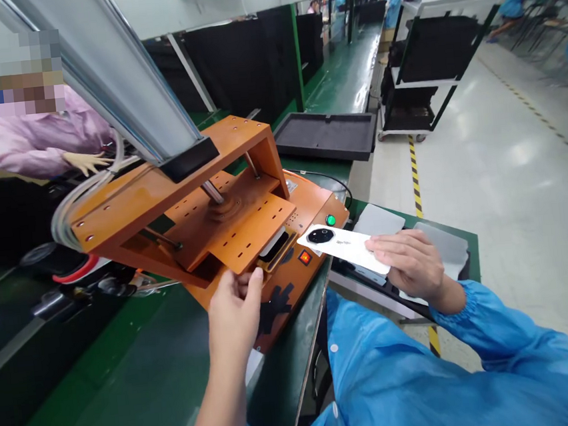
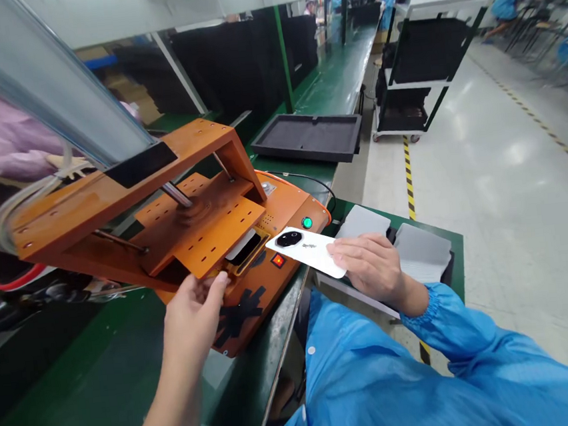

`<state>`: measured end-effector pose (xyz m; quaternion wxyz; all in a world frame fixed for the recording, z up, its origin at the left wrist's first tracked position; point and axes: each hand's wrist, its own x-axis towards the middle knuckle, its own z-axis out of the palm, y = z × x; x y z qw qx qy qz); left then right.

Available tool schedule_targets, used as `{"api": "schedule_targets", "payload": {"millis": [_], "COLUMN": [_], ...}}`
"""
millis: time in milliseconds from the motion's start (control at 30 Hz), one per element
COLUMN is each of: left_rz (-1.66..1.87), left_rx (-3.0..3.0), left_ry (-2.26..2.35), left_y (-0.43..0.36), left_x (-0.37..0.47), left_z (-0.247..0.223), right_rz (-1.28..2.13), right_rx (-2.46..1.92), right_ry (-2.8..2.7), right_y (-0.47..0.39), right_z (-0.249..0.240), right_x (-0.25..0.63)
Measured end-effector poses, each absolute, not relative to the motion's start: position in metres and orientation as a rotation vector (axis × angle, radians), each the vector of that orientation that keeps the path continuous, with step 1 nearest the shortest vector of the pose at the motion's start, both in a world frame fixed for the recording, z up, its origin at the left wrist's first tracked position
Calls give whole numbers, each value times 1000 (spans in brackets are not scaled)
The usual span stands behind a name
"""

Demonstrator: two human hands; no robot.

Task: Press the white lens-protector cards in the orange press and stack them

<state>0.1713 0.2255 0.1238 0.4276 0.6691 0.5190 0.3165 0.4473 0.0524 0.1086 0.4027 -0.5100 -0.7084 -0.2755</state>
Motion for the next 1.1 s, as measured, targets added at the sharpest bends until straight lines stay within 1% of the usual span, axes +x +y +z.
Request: {"api": "schedule_targets", "payload": {"millis": [133, 300, 400, 500, 633, 700, 933, 1100], "left_rz": [942, 1145, 1103, 970, 751, 662, 516, 609], "left_rx": [1225, 1101, 1106, 1203, 1400, 1474, 1800, 2161], "left_ry": [1078, 1145, 1094, 1052, 1343, 1379, 1071, 1027], "left_y": [244, 255, 227, 173, 106, 85, 71, 84], "left_x": [210, 243, 226, 185, 128, 112, 97, 92], "left_z": [126, 133, 132, 118, 93, 83, 65, 61], "right_rz": [-747, -771, -805, -801, -655, -573, -352, -139], "right_rx": [-1251, -1171, -1149, -1072, -1039, -1060, -1168, -1179], "right_ry": [-1857, -1825, -1810, -1898, -2155, -2252, -2321, -2464], "right_y": [66, 112, 147, 183, 224, 237, 247, 248], "right_z": [99, 84, 83, 85, 86, 87, 103, 120], "right_x": [446, 439, 434, 428, 416, 410, 403, 408]}}
